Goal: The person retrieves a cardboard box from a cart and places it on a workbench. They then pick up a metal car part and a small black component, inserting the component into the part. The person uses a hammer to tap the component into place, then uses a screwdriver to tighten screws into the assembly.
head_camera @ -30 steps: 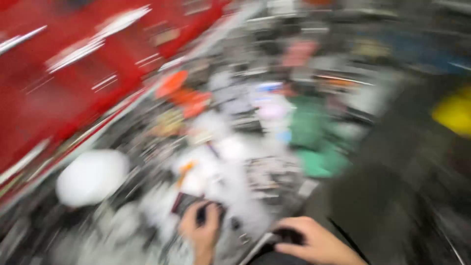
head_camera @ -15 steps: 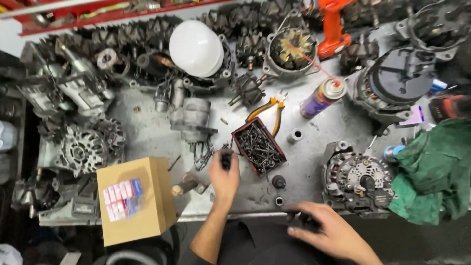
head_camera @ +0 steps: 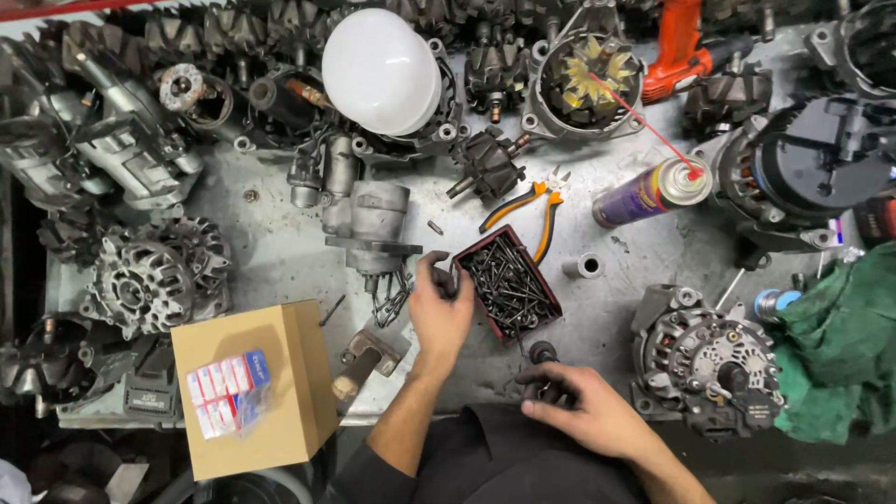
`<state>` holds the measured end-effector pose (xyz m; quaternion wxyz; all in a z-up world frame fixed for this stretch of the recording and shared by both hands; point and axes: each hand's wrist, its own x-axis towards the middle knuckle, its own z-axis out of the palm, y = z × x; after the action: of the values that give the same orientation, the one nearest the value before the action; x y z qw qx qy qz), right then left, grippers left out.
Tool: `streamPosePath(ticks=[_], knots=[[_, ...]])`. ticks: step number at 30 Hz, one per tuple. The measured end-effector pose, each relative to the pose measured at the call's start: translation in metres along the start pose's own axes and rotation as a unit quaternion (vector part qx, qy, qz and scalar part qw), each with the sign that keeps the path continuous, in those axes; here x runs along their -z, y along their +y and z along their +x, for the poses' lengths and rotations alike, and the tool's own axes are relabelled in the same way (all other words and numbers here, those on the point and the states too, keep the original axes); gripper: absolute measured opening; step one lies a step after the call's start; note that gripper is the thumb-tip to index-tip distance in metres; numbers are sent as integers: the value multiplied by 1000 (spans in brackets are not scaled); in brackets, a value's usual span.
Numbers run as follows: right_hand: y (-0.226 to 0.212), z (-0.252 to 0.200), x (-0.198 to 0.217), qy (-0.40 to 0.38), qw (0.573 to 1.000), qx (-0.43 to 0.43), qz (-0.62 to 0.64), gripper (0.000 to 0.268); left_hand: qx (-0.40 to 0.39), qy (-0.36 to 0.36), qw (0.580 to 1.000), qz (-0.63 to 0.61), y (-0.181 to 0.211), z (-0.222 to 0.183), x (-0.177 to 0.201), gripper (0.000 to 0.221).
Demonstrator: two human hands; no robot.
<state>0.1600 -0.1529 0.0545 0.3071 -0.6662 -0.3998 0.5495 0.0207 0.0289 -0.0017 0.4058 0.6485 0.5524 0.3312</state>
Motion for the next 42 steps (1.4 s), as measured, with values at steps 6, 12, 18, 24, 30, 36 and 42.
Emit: streamPosePath(ticks=[6,12,18,24,30,36,42], knots=[[-1,2,-1,-5,1000,-21,9,36,-71,-3,995,63,4,0,-3,37],[0,0,0,-21,999,-30,0,35,-130,-82,948,280,-7,12,-13,41],[2,-3,4,-15,1000,-12,8,36,-135,-87,946,281,-7,18,-12,40],[1,6,0,54,989,22,-138,43,-34,-8,998,52,5,-4,6,30],[-12,68,-6,100,924,37,-368,52,125,-20,992,-27,-37,-38,-10,36],[13,126,0,108,851,109,-502,26,171,-29,982,-78,-74,-39,-22,30],[23,131,-4,226,817,120,-517,38,173,-40,980,-86,-82,-45,-28,25]])
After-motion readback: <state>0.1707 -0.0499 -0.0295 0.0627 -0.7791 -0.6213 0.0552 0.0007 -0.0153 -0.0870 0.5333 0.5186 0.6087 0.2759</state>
